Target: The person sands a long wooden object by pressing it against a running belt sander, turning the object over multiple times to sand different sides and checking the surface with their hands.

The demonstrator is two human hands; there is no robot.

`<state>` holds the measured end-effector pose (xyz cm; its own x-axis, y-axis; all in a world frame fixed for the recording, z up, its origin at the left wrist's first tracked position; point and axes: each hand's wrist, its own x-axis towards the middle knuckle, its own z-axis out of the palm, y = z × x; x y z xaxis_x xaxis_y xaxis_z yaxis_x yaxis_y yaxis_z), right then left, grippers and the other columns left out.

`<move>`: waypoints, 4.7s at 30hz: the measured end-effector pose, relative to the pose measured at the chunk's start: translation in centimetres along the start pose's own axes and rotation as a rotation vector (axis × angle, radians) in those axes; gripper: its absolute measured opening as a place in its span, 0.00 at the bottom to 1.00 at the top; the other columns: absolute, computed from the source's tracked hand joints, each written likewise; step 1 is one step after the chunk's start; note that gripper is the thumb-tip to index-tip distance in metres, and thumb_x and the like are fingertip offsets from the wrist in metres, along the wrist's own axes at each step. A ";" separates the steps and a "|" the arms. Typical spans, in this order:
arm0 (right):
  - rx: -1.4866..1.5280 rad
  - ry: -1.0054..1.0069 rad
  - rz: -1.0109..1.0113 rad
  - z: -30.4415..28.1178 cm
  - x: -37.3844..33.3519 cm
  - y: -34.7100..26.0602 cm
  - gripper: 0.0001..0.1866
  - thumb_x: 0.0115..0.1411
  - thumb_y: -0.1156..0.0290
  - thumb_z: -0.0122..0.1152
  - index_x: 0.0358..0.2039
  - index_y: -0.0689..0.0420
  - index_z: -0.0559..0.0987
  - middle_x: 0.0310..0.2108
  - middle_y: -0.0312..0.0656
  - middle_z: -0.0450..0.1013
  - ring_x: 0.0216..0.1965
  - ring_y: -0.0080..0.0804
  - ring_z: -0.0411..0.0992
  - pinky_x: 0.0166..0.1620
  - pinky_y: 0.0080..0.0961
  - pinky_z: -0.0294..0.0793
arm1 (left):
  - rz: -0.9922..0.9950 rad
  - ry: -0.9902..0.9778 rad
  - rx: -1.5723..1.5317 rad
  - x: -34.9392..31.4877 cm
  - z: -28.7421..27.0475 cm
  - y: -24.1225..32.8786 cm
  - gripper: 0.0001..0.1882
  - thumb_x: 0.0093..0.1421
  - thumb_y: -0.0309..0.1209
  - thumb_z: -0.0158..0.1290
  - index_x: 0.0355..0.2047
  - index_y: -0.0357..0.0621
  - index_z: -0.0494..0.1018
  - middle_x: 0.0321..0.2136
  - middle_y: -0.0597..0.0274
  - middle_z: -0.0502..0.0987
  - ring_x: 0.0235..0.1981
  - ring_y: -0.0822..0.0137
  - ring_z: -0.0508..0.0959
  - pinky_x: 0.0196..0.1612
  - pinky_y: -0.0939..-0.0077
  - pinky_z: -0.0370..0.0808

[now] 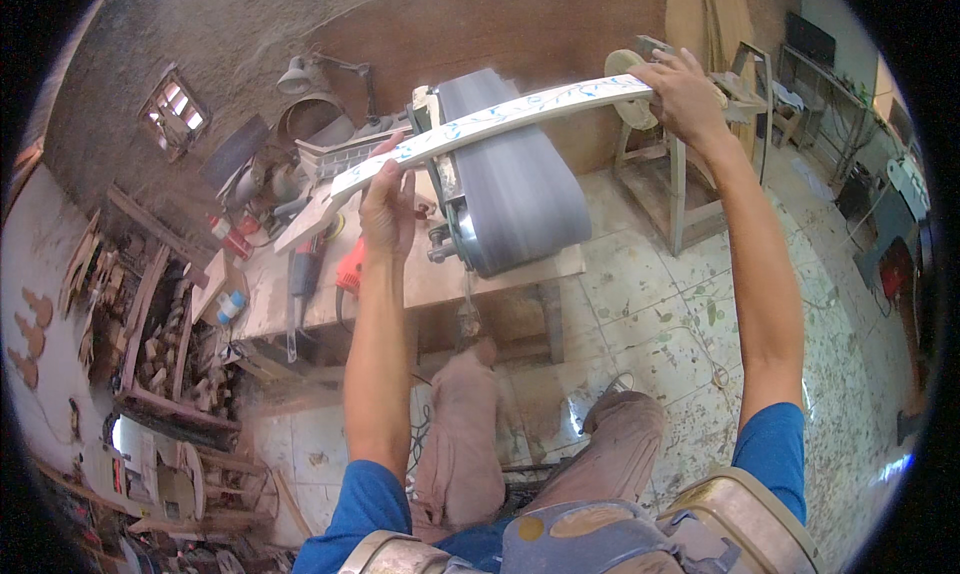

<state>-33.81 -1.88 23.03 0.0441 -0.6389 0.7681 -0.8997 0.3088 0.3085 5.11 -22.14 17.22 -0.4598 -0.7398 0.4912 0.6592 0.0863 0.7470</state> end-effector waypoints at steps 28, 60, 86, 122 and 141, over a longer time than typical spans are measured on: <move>0.084 -0.134 0.047 -0.1 0.3 1.4 0.35 0.47 0.80 0.68 0.57 0.40 0.77 0.54 0.37 0.78 0.63 0.40 0.68 0.68 0.50 0.58 | 0.074 0.094 -0.038 -0.7 -0.6 -0.2 0.26 0.62 0.37 0.59 0.58 0.41 0.69 0.57 0.58 0.72 0.59 0.65 0.70 0.65 0.66 0.66; 0.298 -0.109 -0.045 -0.3 3.4 -7.1 0.24 0.53 0.79 0.63 0.52 0.49 0.79 0.49 0.41 0.79 0.55 0.41 0.74 0.61 0.41 0.66 | 0.107 0.236 -0.027 -2.5 -9.6 5.4 0.35 0.58 0.47 0.64 0.62 0.47 0.68 0.59 0.61 0.69 0.59 0.63 0.68 0.67 0.62 0.59; 0.045 -0.090 0.044 2.3 1.7 -0.2 0.24 0.60 0.78 0.57 0.55 0.40 0.79 0.54 0.34 0.78 0.64 0.41 0.66 0.71 0.51 0.52 | 0.063 0.165 0.044 -1.5 -2.2 1.4 0.30 0.64 0.44 0.58 0.63 0.45 0.67 0.57 0.60 0.70 0.62 0.68 0.66 0.64 0.63 0.61; -0.018 -0.174 0.109 0.6 -1.0 5.1 0.38 0.49 0.85 0.65 0.61 0.40 0.76 0.59 0.31 0.74 0.63 0.41 0.67 0.66 0.45 0.61 | 0.018 0.051 -0.092 0.6 2.3 -2.7 0.30 0.59 0.38 0.65 0.58 0.39 0.71 0.57 0.62 0.71 0.62 0.68 0.66 0.69 0.68 0.55; 0.029 -0.117 -0.030 0.6 4.1 -8.5 0.16 0.66 0.72 0.49 0.52 0.47 0.79 0.49 0.41 0.79 0.60 0.45 0.69 0.71 0.57 0.53 | 0.071 0.175 0.029 -2.4 -10.5 5.5 0.33 0.62 0.49 0.61 0.63 0.51 0.68 0.59 0.68 0.71 0.60 0.69 0.68 0.59 0.66 0.66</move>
<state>-26.19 -7.58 23.24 0.0214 -0.7260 0.6874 -0.9111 0.2688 0.3123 16.10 -26.90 15.42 -0.3007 -0.8357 0.4596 0.6677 0.1597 0.7271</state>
